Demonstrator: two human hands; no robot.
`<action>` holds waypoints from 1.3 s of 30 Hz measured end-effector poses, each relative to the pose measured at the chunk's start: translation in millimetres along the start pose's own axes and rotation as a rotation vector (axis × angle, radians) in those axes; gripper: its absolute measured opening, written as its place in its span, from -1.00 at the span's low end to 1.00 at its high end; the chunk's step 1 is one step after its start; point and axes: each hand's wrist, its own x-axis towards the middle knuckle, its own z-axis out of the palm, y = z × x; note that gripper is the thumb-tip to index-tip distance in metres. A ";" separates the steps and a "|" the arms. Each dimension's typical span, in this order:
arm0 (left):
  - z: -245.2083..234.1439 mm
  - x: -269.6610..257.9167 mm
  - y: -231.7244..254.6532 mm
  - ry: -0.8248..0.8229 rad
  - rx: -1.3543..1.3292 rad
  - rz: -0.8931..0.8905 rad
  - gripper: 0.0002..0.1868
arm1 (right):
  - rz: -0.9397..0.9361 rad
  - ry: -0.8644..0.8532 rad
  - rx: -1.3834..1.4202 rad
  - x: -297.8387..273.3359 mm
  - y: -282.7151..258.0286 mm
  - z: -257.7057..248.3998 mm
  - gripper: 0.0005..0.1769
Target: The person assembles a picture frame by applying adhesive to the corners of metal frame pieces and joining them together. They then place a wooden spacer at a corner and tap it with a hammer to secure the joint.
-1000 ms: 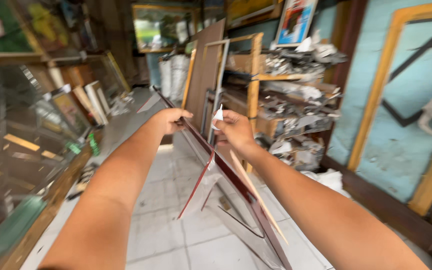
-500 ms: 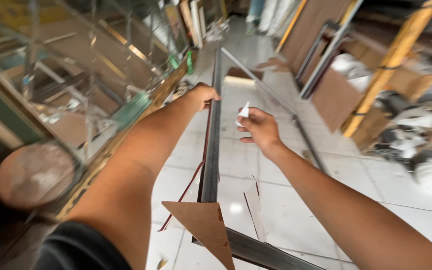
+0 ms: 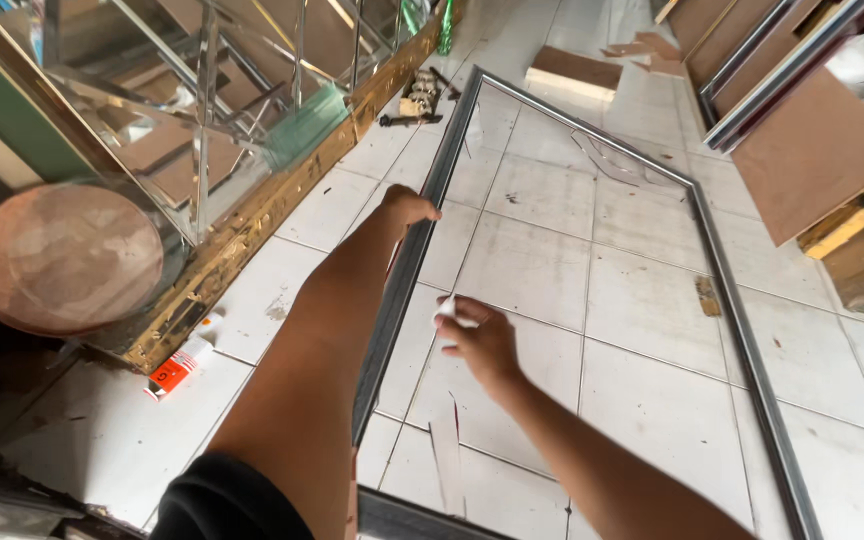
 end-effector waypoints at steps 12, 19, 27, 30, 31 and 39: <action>54.9 34.1 -134.3 0.040 -0.522 -0.180 -0.04 | 0.125 -0.128 -0.204 49.1 79.5 54.1 -0.55; 59.6 49.1 -158.5 -0.027 -0.560 -0.226 0.03 | 0.166 -0.162 -0.237 57.6 94.3 71.4 -0.56; 49.4 27.4 -161.5 -0.072 -0.649 -0.176 0.09 | 0.157 -0.160 -0.159 47.7 89.9 81.8 -0.55; 34.4 1.8 -172.1 -0.059 -0.626 -0.184 0.05 | 0.139 -0.125 -0.147 46.6 86.6 86.1 -0.55; 29.0 -9.9 -177.3 -0.051 -0.626 -0.182 0.05 | 0.134 -0.131 -0.145 45.9 85.5 86.6 -0.55; -3.7 -132.6 -247.9 -0.133 -0.234 0.056 -0.02 | 0.093 -0.128 -0.245 11.8 80.9 87.4 -0.57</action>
